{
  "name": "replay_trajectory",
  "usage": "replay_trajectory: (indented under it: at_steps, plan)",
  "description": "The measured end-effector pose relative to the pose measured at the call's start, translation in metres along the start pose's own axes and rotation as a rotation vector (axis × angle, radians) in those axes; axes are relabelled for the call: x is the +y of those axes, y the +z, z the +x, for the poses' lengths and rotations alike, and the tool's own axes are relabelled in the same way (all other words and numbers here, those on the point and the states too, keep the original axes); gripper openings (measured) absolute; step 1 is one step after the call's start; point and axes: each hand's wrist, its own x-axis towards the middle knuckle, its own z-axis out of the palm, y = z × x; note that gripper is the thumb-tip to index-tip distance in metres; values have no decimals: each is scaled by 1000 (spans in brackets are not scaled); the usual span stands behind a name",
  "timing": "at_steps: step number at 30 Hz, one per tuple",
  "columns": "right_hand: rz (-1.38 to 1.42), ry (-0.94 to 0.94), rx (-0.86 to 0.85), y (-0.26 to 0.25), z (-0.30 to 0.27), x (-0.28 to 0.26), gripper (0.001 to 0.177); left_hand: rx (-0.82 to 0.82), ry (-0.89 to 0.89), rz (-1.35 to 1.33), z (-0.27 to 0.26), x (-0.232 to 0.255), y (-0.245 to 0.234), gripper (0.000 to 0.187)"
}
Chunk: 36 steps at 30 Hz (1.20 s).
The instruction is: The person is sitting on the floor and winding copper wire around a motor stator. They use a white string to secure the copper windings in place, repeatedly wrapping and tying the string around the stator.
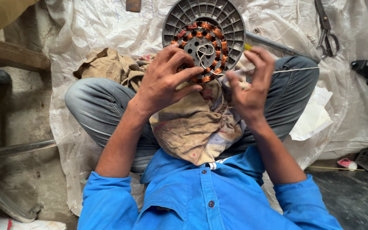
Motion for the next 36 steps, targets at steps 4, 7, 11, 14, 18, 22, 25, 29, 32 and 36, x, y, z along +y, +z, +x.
replay_trajectory:
  at_steps: [4,7,11,14,18,22,25,29,32,36]
  plan:
    - [259,272,-231,-19,-31,17,29,9,0,10,0,0,2,38]
    - [261,8,-5,-69,-26,40,12,9,-9,2,-2,-2,1,37]
    - [11,514,378,-131,-2,63,18,15,-5,-7,-2,-1,5,36]
    - [-863,-180,-72,-126,8,54,46,23,3,-9,-1,-1,1,36]
    - [-25,49,-321,-59,14,28,59,-3,-26,-62,-1,0,1,36]
    - [-99,215,-527,-18,8,-4,28,18,14,-14,3,-3,0,35]
    - [93,-193,-461,-21,0,-26,18,-5,4,-30,-4,-2,3,33]
    - [-215,-394,-489,-13,7,-48,26,-16,7,-26,-1,-1,7,35]
    - [-249,-503,-494,-6,12,-57,29,-9,23,6,-3,-2,6,35]
    - [-150,-487,-542,-10,10,-62,23,-62,66,-101,-7,-13,1,35]
